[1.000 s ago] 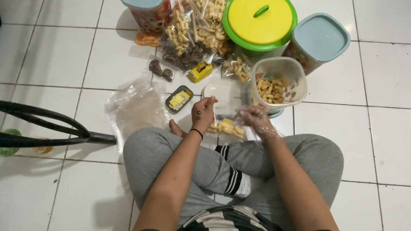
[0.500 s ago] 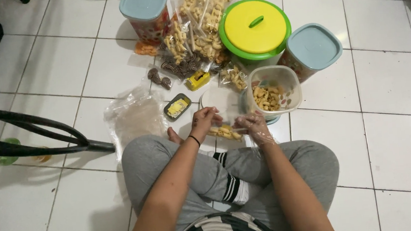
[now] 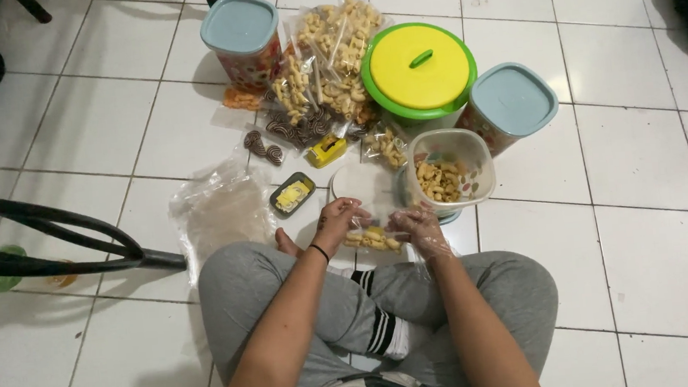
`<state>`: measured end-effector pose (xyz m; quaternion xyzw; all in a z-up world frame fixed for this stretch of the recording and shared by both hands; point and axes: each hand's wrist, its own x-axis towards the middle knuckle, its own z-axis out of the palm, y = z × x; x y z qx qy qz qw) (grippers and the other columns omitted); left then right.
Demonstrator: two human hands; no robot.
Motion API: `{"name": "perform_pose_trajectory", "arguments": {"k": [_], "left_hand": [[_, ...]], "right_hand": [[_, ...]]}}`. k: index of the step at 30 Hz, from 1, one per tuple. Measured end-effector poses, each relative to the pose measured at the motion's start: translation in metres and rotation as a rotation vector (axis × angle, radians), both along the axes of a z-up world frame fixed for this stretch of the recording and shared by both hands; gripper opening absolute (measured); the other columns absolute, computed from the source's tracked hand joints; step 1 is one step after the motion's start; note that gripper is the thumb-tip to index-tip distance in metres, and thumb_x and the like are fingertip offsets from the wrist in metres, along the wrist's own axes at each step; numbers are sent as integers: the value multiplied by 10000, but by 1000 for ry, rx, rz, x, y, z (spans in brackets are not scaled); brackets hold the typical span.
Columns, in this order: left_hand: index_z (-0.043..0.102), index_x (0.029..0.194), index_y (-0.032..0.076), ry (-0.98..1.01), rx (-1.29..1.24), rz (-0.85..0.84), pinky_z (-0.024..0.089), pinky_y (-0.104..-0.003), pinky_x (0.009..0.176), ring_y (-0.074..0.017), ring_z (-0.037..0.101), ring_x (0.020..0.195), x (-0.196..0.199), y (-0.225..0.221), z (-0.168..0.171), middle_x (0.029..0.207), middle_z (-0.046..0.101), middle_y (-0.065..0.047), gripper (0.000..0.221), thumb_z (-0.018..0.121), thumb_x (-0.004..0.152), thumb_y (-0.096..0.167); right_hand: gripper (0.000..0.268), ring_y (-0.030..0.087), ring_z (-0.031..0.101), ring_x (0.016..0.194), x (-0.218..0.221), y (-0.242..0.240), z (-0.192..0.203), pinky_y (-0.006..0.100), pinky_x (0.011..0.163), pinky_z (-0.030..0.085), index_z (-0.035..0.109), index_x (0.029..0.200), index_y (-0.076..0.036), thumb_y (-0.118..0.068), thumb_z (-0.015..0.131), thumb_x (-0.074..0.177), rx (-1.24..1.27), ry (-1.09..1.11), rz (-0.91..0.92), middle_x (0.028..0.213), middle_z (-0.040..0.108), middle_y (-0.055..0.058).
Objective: Manually portioning snacks into small plastic bags and weighing each bag on a digital scale to ensure consistent weight.
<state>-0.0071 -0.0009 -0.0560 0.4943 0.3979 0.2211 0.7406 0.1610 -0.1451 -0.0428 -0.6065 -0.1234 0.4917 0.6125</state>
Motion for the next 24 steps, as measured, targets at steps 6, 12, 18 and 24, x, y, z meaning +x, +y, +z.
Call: {"name": "perform_pose_trajectory", "arguments": {"k": [6,12,18,24], "left_hand": [[721,1125,40,-20,-17,32,613,-227,635,-120,705,683,0,1,-2,907,748,-127,197,618,999,151],[750,1072,39,83,26,49,626,-284,584,-184,735,640,-1,3,0,893,740,-159,242,585,1042,213],[723,1046,39,68,-22,60,626,-248,614,-178,753,715,-4,3,-3,911,750,-137,258,541,1047,222],[701,990,32,55,-12,20,626,-315,649,-266,774,743,-5,8,-11,816,755,-179,206,642,1010,228]], "right_hand": [[352,350,750,902,1,-2,3,492,776,608,744,1060,13,-219,876,831,-13,-6,10,938,757,234],[333,375,744,925,1,-1,1,514,793,607,738,1060,28,-188,870,842,-6,13,43,962,751,246],[335,373,743,939,1,1,-4,544,793,606,734,1061,42,-190,862,856,6,-28,71,984,752,255],[371,357,745,896,-7,2,24,518,741,633,717,1173,-6,-200,822,874,32,-3,39,963,734,222]]}}
